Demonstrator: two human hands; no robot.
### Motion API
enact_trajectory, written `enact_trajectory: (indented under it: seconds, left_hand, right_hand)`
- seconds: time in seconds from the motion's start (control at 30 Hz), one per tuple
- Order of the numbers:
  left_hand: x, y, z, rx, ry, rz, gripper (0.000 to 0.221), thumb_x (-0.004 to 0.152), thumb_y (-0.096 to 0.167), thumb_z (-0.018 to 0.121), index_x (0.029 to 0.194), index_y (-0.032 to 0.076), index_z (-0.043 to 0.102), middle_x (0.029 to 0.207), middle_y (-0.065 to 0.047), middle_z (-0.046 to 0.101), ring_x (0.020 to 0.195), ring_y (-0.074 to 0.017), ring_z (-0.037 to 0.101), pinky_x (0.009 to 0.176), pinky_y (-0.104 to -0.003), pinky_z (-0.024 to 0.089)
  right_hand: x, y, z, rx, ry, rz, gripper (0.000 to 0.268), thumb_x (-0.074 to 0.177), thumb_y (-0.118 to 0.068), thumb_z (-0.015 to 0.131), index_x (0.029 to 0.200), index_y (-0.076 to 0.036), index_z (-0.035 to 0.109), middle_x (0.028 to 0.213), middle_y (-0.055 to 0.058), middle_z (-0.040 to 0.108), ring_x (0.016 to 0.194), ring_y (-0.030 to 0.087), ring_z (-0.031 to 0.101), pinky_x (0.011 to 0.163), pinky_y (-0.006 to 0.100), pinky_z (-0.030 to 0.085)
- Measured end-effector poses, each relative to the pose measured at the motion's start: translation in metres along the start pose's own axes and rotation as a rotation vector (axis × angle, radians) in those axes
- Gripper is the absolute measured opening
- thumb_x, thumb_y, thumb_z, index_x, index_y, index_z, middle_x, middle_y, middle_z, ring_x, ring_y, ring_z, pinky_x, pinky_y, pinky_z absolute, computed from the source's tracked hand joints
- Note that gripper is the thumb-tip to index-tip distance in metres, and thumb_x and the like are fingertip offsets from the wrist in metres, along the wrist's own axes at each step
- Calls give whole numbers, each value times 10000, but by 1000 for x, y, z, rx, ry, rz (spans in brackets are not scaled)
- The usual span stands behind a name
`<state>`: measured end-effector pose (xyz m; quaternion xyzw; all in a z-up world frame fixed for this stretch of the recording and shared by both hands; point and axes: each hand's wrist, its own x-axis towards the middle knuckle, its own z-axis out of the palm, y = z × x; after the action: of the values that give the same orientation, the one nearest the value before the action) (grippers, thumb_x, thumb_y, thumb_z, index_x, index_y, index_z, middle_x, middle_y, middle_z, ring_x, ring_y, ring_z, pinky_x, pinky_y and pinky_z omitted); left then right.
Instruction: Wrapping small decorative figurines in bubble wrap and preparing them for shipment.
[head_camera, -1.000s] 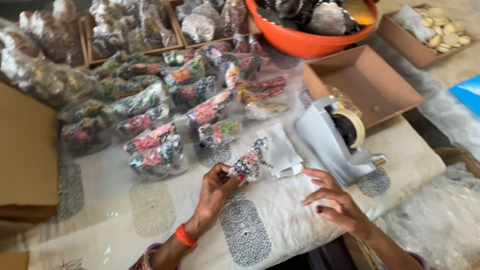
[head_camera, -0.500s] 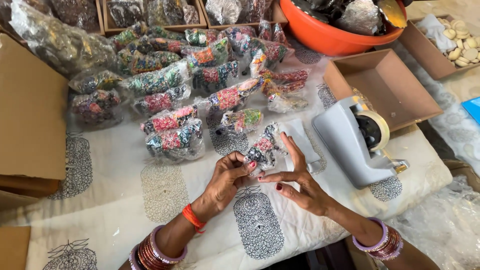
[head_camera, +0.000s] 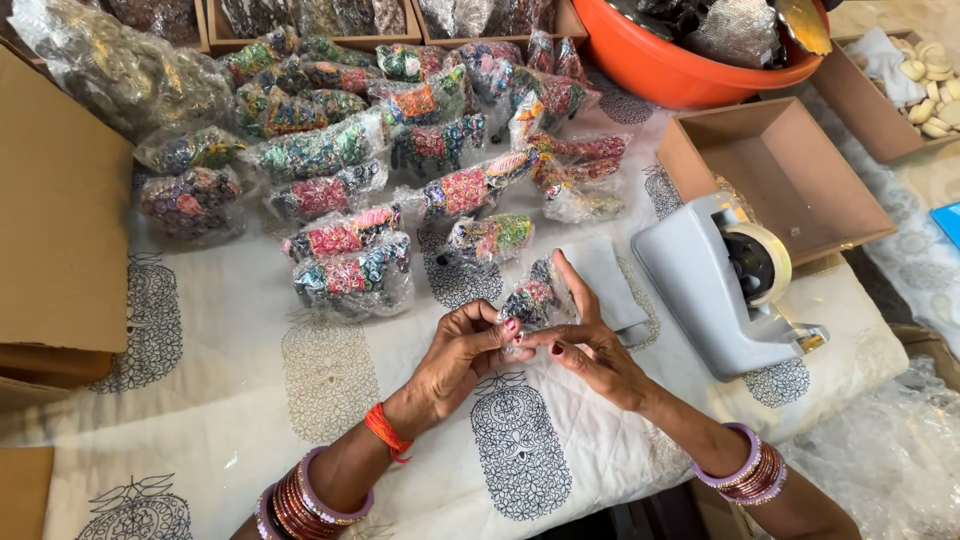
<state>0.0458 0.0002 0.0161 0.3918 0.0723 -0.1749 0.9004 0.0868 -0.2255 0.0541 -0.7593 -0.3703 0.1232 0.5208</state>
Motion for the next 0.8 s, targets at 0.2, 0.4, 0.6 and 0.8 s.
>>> enact_trajectory:
  seconds: [0.2,0.4,0.6,0.8]
  left_hand:
    - [7,-12,-10,-122,-120,-5,121,981,104,690,934,44,595,919,-47,681,905,-176,725,870,-385,664]
    - [3,-8,-5,-120,-132,-35,93,977,111,640,936,42,593,926,-61,686,909,-191,740,870,-379,647]
    - [2,-9,-4,-98,-160,-16,86,992,106,621,947,40,588,941,-54,679,924,-189,724,887,-384,644]
    - [-1,-9,-1,-46,-136,-9,100,1012,129,621,964,42,605,937,-54,682,871,-152,694,832,-358,624]
  right_hand:
    - [0,13,-1,-91,28,-64,287,963,-352,673,1125,-160,813,1762,185,38,1641,327,27,1294,520,98]
    - [0,9,8,-254,137,-123,179,908,-260,780,1077,-213,820,1739,196,127,1613,335,144,1288,498,186]
    - [0,-2,13,-448,235,-206,238,820,-296,843,1052,-244,823,1671,175,255,1546,350,246,1248,491,229]
    - [-3,-17,19,-732,345,-298,270,761,-324,885,1006,-241,807,1556,113,377,1468,367,281,1219,524,241]
